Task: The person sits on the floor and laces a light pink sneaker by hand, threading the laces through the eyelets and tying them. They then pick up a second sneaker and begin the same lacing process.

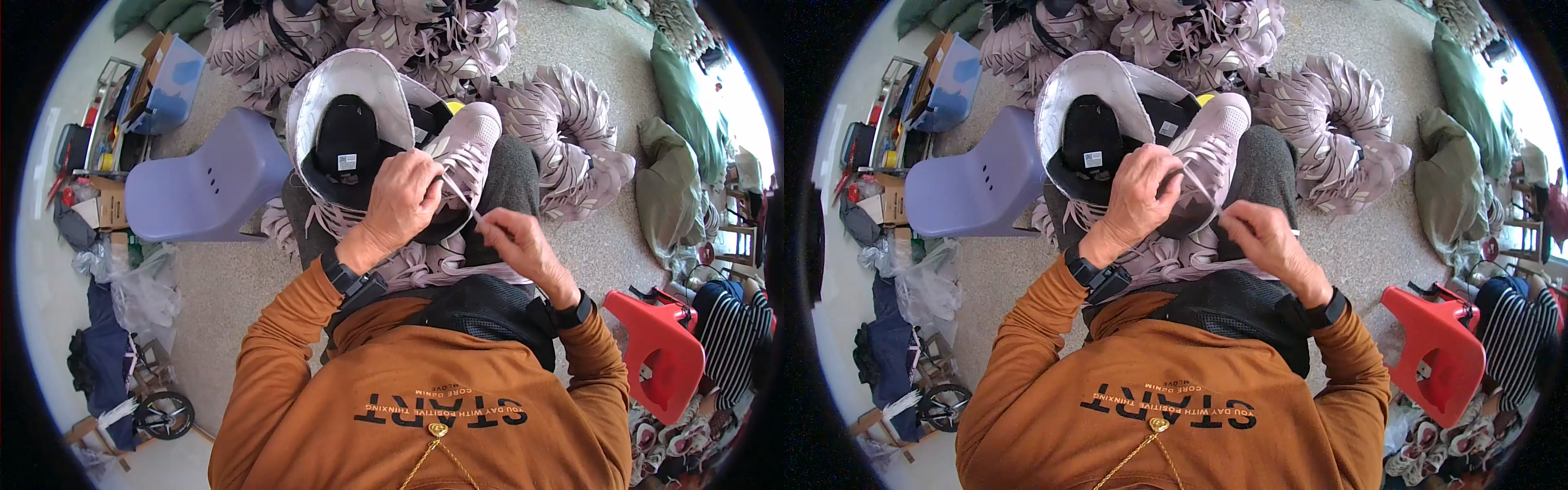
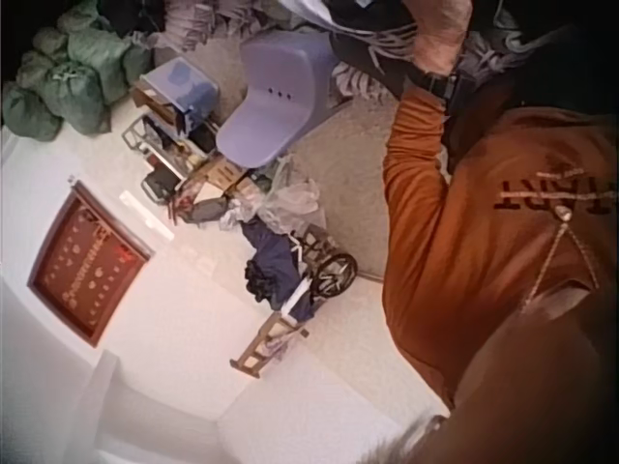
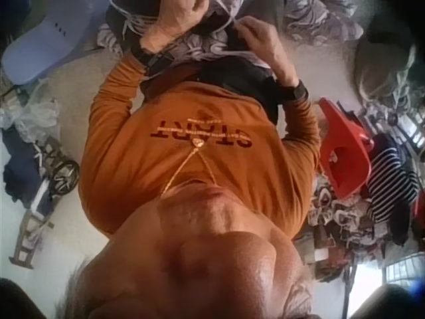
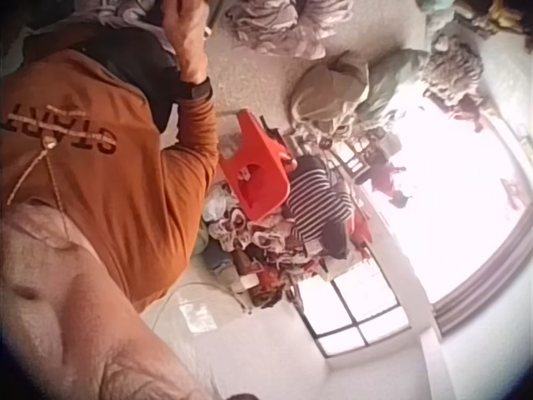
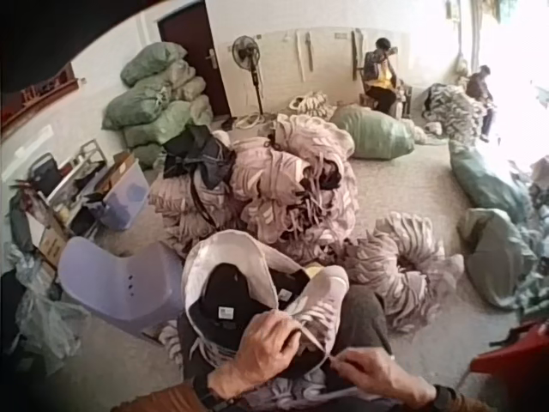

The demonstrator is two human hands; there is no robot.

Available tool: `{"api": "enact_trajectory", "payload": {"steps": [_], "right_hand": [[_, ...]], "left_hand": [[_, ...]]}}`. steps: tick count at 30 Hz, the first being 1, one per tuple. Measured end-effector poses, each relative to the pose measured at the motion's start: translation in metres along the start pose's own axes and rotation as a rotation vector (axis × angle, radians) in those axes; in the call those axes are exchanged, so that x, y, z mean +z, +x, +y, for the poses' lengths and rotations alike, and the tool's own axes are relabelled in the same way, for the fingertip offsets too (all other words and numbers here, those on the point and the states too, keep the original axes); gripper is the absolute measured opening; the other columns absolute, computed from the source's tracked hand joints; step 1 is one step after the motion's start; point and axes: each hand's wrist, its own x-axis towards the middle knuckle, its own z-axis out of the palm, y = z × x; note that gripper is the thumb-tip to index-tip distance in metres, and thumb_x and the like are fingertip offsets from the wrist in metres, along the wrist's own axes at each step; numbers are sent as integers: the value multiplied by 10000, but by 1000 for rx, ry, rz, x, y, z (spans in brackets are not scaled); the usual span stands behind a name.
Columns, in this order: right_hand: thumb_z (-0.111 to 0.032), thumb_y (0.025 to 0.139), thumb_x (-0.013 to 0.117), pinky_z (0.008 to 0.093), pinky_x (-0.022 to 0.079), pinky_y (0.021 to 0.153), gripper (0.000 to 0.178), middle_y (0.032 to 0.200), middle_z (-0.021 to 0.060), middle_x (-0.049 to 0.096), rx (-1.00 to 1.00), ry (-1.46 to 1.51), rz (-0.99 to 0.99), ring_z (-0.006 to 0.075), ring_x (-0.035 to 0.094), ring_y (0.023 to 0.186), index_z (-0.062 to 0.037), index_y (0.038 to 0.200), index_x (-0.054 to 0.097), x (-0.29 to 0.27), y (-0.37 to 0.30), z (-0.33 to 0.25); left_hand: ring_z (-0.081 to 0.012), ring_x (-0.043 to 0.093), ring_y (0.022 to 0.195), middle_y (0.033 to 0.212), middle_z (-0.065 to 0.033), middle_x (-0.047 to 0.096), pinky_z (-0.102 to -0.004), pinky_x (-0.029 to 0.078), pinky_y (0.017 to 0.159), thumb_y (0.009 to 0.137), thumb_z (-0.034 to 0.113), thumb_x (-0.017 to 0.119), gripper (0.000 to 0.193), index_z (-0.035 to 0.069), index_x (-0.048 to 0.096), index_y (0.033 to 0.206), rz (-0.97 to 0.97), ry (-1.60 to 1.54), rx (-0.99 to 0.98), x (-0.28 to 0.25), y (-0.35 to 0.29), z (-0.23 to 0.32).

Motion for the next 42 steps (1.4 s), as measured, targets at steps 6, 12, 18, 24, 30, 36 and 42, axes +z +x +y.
{"api": "enact_trajectory", "payload": {"steps": [6,12,18,24,30,36,42], "right_hand": [[-112,915,641,430,531,714,143,849,193,681,-261,-108,-191,379,673,806,24,952,668,12,-3,5],[-128,905,655,440,536,725,159,868,198,696,-272,-114,-288,389,679,826,22,951,684,22,0,6],[-125,899,657,439,537,715,164,852,201,697,-249,-110,-226,392,679,817,31,941,690,10,-7,12],[-95,901,636,375,518,794,132,1062,170,672,-178,26,-133,287,661,896,30,898,679,-34,-26,-14],[-200,891,596,477,415,1036,259,1159,186,651,-302,574,2,323,629,1055,-15,709,596,-55,-43,-53],[-345,1048,475,515,430,1007,349,859,84,608,-452,1019,22,249,596,843,-85,819,520,-87,-48,-42],[-332,1078,465,313,421,698,307,944,61,593,-316,1037,482,136,483,716,-48,1075,584,-144,-61,-28]], "left_hand": [[-246,557,1005,971,-42,562,-514,347,1050,803,117,731,119,88,665,897,-187,113,178,4,13,12],[-237,529,1073,1014,-45,565,-584,239,1145,773,177,737,104,113,692,842,-358,391,249,23,16,16],[-286,598,960,916,-60,608,-529,332,1103,822,65,677,120,80,650,938,-124,-1,55,22,19,10],[-93,667,830,929,-38,662,-230,530,749,994,15,545,128,18,618,1099,182,-700,-503,-48,26,-3],[-303,639,1028,1068,-149,650,-372,513,911,869,-36,575,304,0,630,1166,69,176,-85,-84,24,9],[-318,638,795,895,-152,623,-382,516,722,904,74,640,144,-31,608,997,-408,-321,-339,1,-24,34],[-358,605,757,819,-196,585,-417,486,690,891,127,648,207,-60,558,882,-325,-407,-347,35,-20,31]]}}
